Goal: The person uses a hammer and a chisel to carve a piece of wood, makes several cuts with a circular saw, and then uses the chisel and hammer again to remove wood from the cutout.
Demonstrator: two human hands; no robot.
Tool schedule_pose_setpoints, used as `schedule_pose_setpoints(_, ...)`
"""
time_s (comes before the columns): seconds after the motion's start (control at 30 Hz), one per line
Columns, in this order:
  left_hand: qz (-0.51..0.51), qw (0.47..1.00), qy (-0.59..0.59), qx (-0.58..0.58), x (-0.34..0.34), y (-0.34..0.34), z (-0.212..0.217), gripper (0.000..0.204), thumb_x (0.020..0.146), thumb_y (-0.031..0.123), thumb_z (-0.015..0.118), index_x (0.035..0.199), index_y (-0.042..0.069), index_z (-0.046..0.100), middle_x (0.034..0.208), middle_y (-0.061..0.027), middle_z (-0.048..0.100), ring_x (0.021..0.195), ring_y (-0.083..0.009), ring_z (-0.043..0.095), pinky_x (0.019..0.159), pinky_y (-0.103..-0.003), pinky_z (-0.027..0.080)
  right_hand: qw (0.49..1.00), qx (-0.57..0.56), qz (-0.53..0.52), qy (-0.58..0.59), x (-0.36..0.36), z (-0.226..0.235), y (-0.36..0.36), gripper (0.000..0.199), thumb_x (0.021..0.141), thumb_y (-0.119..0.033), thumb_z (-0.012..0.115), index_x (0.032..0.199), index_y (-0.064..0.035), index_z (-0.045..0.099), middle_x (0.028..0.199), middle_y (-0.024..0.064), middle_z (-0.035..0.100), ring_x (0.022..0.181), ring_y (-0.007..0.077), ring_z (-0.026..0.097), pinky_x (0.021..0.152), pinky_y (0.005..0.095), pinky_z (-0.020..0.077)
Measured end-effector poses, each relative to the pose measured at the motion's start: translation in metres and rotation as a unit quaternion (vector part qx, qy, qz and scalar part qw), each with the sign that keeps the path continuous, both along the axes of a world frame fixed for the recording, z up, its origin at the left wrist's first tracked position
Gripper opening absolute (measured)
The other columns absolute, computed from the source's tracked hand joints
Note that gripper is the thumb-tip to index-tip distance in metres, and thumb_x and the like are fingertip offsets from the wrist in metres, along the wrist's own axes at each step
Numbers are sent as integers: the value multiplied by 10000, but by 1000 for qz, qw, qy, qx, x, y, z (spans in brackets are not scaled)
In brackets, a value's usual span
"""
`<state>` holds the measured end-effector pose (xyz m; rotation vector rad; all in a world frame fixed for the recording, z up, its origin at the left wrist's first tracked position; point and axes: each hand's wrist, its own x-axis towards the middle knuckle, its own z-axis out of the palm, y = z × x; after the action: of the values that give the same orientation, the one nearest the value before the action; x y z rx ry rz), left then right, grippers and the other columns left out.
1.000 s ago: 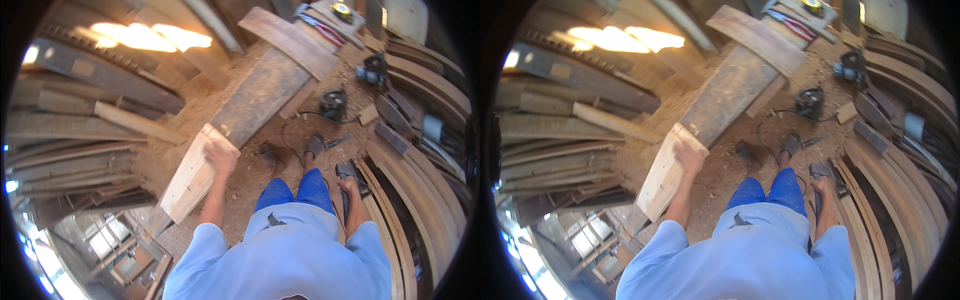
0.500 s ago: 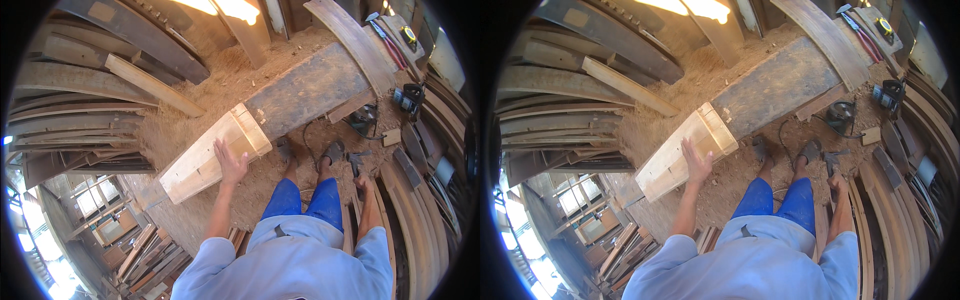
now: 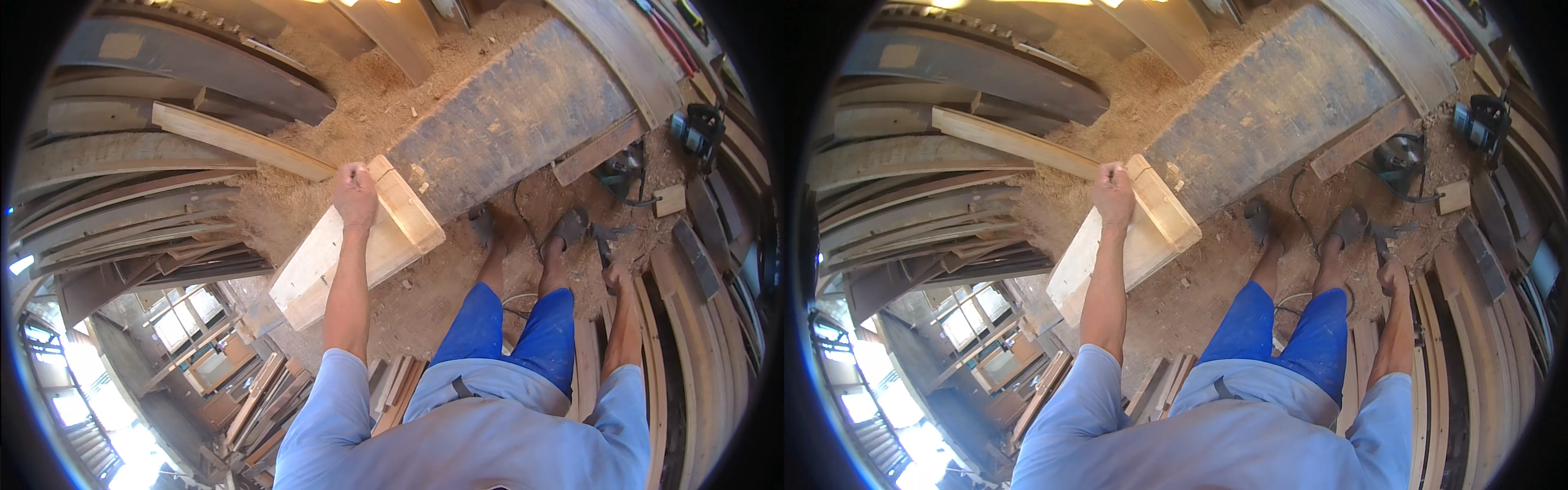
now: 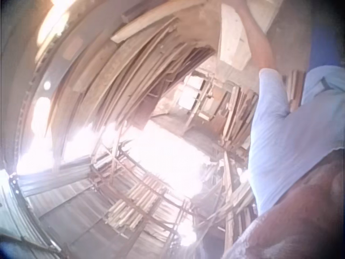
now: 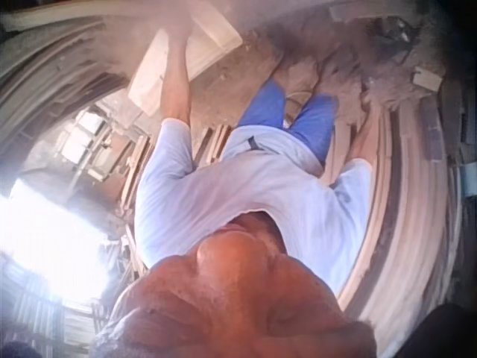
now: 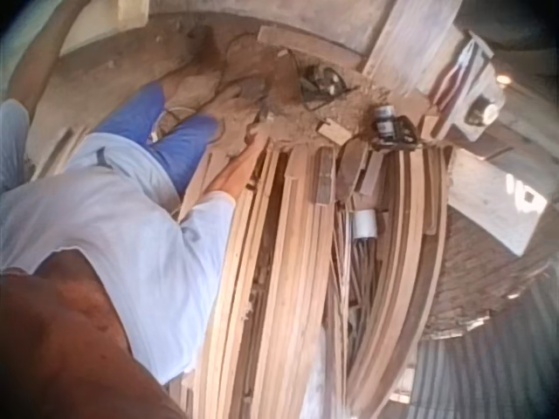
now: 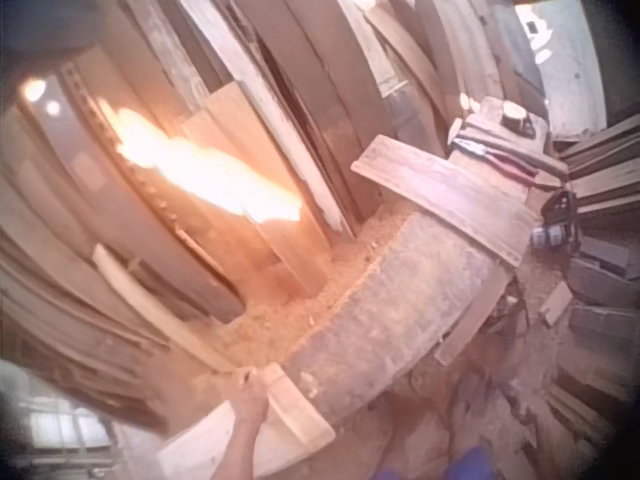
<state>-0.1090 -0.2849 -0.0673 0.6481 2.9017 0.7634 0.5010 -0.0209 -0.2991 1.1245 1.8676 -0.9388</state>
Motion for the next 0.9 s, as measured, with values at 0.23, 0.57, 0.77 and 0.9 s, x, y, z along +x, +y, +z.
schedule_pose_setpoints(0.23, 64, 996, 10, -54, -4, 10, 23, 357, 1086, 286, 427, 1253, 33, 615, 856, -117, 708, 884, -291, 676, 842, -397, 508, 993, 27, -109, 25, 32, -62, -15, 426, 828, -121, 558, 1216, 9, 678, 1066, 315, 696, 1053, 444, 681, 878, 479, 546)
schedule_pose_setpoints(0.57, 18, 999, 50, -13, -14, 2, 12, 632, 1087, 418, 281, 1539, -15, 365, 897, -127, 760, 981, -308, 676, 955, -401, 470, 998, 36, 48, -21, 72, -75, -64, 352, 820, -180, 604, 1107, 0, 700, 1054, 288, 702, 1000, 456, 683, 849, 475, 564)
schedule_pose_setpoints(0.77, 97, 993, -57, -22, 13, 10, 35, 645, 1063, 397, 364, 1543, -32, 339, 1196, -220, 707, 1263, -376, 564, 1097, -447, 377, 979, 57, -39, 193, -44, 16, -81, 298, 866, -211, 601, 1051, -2, 707, 1002, 249, 720, 960, 438, 685, 860, 458, 549)
schedule_pose_setpoints(0.9, -73, 963, 128, -226, 56, -10, 27, 697, 1039, 390, 422, 1575, -34, 287, 1590, -329, 286, 1498, -476, 227, 1211, -601, 160, 953, -25, -130, 271, -163, 106, -80, 348, 879, -246, 661, 1108, 12, 709, 973, 191, 732, 905, 294, 698, 814, 413, 540)
